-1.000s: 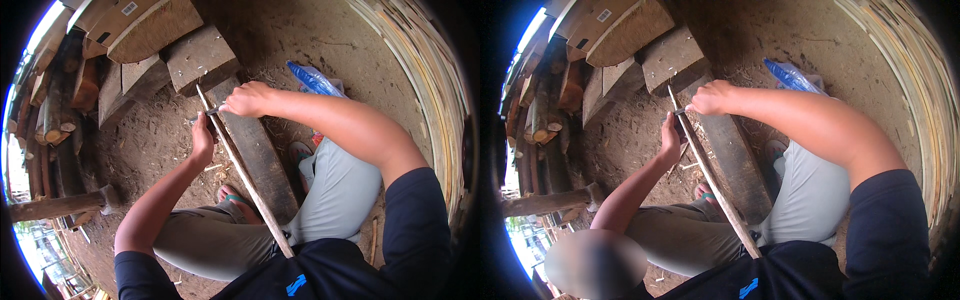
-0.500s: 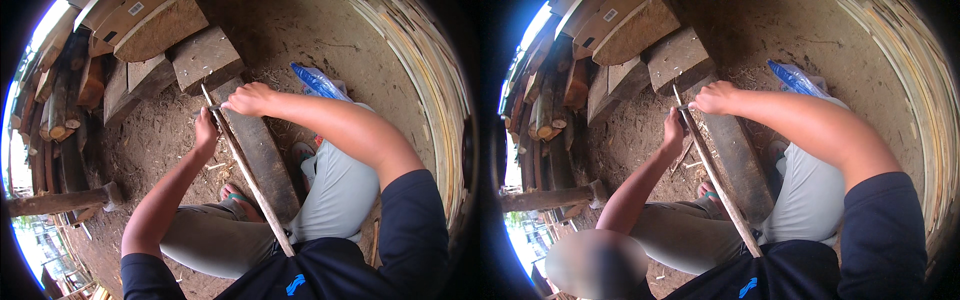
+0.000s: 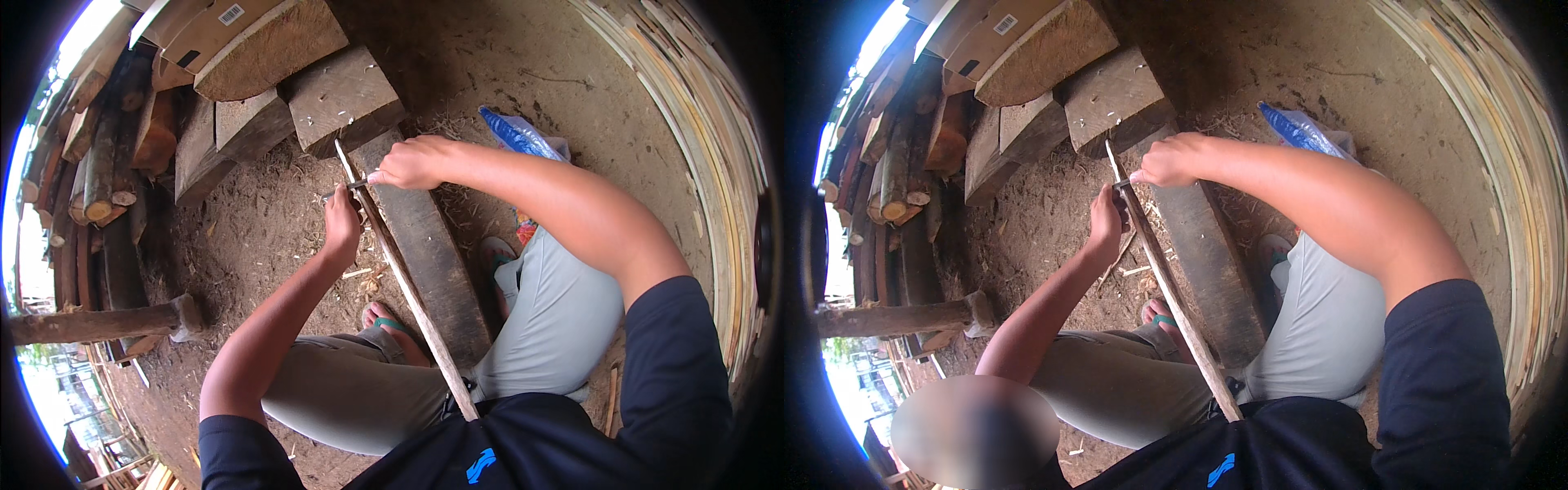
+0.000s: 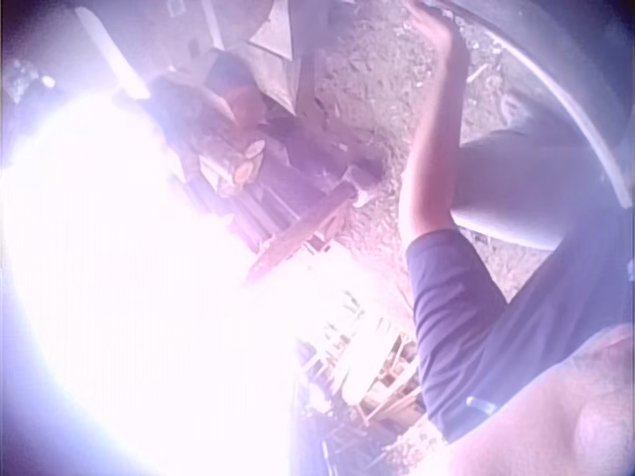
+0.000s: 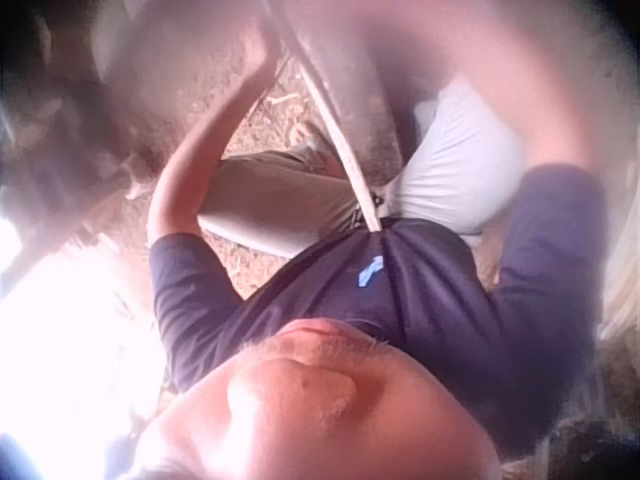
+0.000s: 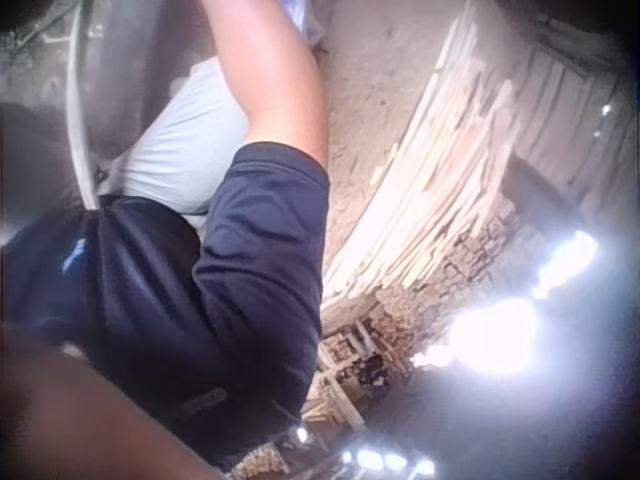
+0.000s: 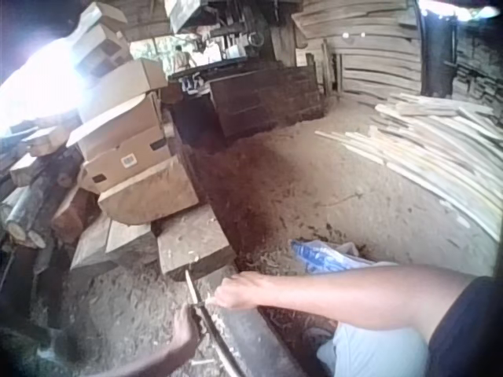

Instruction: The person sits on the ground and uses a knife to shave and shape a long piece of wood. They repeatedly scrape along the length of the wood, occasionally pausing to inspect the surface. Another person briefly walks through the background.

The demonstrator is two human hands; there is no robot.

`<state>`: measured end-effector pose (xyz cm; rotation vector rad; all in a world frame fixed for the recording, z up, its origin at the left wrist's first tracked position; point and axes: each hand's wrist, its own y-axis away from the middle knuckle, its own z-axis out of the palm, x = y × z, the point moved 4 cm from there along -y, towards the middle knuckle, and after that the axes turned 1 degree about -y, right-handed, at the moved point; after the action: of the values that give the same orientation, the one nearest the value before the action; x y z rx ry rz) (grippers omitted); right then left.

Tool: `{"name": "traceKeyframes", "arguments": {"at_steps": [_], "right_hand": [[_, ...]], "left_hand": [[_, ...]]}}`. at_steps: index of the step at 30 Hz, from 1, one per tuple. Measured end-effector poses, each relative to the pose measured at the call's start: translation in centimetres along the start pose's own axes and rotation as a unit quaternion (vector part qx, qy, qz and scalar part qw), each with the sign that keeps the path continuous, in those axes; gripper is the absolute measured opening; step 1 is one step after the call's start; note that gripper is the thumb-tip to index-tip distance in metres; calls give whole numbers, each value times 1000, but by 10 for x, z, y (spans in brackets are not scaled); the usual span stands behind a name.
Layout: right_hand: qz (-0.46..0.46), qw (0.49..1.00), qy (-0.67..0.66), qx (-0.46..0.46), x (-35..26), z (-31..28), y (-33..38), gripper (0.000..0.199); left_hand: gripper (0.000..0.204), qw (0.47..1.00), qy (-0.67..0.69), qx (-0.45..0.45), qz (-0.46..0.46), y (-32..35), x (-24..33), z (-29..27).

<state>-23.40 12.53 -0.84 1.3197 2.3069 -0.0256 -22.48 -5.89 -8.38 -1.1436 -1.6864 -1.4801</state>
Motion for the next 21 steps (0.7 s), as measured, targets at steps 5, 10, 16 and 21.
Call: {"name": "traceKeyframes", "arguments": {"at_steps": [5,10,16,21], "right_hand": [[22,999,8,-28,-4,-4,9,61],[18,999,23,38,-3,2,5,60],[8,996,37,74,2,8,0,60],[14,996,41,76,1,8,-2,59]], "left_hand": [[39,999,8,-3,-43,9,1,6],[40,999,35,-30,-20,8,7,10],[40,998,35,-33,-29,4,5,9],[40,997,58,-44,-10,0,1,10]]}}
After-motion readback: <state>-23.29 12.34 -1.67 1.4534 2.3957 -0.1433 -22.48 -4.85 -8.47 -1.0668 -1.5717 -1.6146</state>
